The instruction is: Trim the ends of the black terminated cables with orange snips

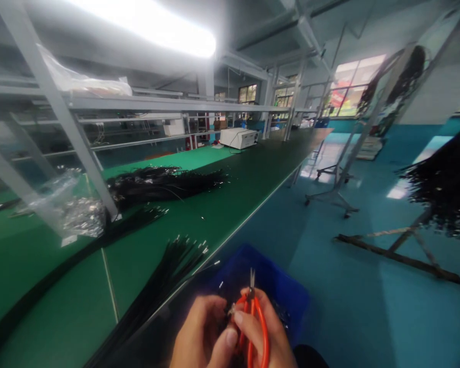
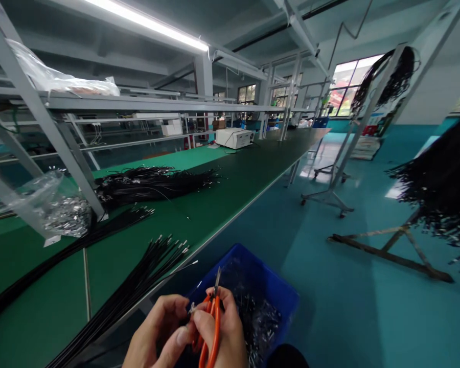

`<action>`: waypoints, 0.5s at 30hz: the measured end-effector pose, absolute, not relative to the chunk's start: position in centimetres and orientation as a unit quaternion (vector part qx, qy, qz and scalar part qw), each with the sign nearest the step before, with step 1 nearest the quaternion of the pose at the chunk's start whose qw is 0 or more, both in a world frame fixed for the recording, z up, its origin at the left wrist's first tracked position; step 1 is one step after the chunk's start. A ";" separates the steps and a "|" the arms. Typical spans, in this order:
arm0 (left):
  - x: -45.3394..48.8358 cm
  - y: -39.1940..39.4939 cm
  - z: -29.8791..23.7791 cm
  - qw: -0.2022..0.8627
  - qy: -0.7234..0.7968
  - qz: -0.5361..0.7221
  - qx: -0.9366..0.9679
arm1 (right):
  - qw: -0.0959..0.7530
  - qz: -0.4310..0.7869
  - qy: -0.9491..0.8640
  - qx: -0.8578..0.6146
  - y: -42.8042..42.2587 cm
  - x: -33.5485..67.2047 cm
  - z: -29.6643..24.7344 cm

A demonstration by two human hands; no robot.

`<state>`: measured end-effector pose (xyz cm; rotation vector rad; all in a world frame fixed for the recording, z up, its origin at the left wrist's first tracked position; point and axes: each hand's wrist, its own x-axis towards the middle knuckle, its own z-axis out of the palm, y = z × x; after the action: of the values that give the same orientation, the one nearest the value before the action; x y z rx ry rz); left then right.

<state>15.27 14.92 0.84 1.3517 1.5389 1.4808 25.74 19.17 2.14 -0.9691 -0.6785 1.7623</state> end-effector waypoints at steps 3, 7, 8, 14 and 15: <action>15.6 15.6 2.7 0.268 0.595 0.555 0.515 | 0.500 0.710 -0.309 -0.389 18.9 25.4 2.9; 15.2 16.2 3.3 0.273 0.583 0.564 0.516 | 0.494 0.704 -0.323 -0.396 18.9 25.4 3.3; 15.0 16.2 3.2 0.311 0.563 0.574 0.507 | 0.490 0.709 -0.321 -0.393 18.9 25.4 3.3; 14.3 16.0 2.7 0.464 0.471 0.614 0.431 | 0.476 0.750 -0.260 -0.379 19.1 25.6 2.8; 14.3 15.9 2.7 0.468 0.465 0.623 0.421 | 0.474 0.755 -0.249 -0.379 19.1 25.6 2.7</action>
<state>14.31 15.91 2.70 1.0327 1.1392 1.5268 25.57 19.08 2.73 -0.9261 -0.6082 1.8479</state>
